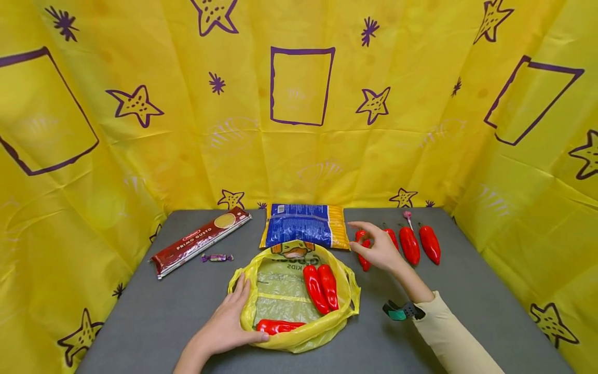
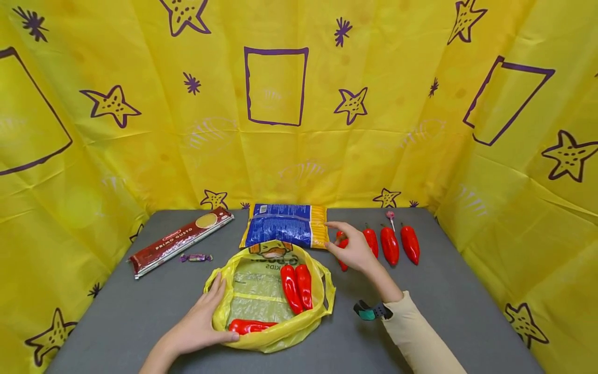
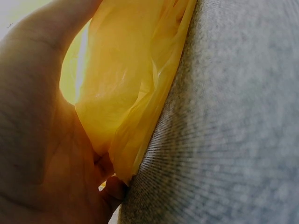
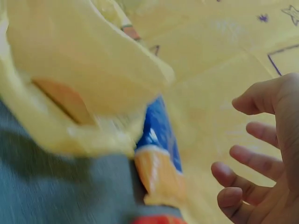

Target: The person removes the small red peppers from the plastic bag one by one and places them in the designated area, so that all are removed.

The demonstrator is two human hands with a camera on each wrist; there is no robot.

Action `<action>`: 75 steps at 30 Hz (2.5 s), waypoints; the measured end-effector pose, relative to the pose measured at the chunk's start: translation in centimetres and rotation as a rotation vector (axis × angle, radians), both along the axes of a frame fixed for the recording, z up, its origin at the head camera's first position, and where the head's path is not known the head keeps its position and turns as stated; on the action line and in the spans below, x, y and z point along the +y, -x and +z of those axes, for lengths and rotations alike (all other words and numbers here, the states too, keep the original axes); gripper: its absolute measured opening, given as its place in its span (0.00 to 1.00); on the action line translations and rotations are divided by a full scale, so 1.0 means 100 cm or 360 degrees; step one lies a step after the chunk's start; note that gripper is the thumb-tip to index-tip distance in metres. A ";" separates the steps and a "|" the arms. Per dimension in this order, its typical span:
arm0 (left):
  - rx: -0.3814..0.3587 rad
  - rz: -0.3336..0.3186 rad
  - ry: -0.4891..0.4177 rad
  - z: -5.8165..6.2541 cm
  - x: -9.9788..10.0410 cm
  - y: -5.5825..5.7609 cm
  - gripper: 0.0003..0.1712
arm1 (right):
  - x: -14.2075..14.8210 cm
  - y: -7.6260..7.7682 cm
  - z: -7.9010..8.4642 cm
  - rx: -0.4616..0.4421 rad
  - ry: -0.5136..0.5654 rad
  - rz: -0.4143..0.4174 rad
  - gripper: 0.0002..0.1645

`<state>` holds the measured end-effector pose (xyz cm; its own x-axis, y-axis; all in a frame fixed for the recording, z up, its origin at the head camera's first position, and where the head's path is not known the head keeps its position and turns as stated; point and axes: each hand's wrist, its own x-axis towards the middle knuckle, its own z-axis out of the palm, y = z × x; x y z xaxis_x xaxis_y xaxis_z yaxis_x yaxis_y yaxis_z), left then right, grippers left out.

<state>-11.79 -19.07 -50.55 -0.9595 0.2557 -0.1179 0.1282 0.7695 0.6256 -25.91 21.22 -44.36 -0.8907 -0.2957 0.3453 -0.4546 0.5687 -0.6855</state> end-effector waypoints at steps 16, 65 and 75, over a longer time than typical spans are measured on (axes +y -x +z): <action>0.0017 0.0002 -0.0005 0.002 0.000 -0.001 0.84 | -0.078 0.006 0.020 -0.0049 -0.0037 0.0334 0.25; 0.0017 -0.0019 -0.0020 0.002 -0.001 -0.002 0.83 | -0.189 -0.004 -0.039 -0.0547 -0.0471 0.1682 0.17; 0.0017 -0.0051 -0.0071 -0.001 -0.004 0.003 0.82 | -0.185 -0.014 -0.033 -0.0579 -0.0580 0.1760 0.22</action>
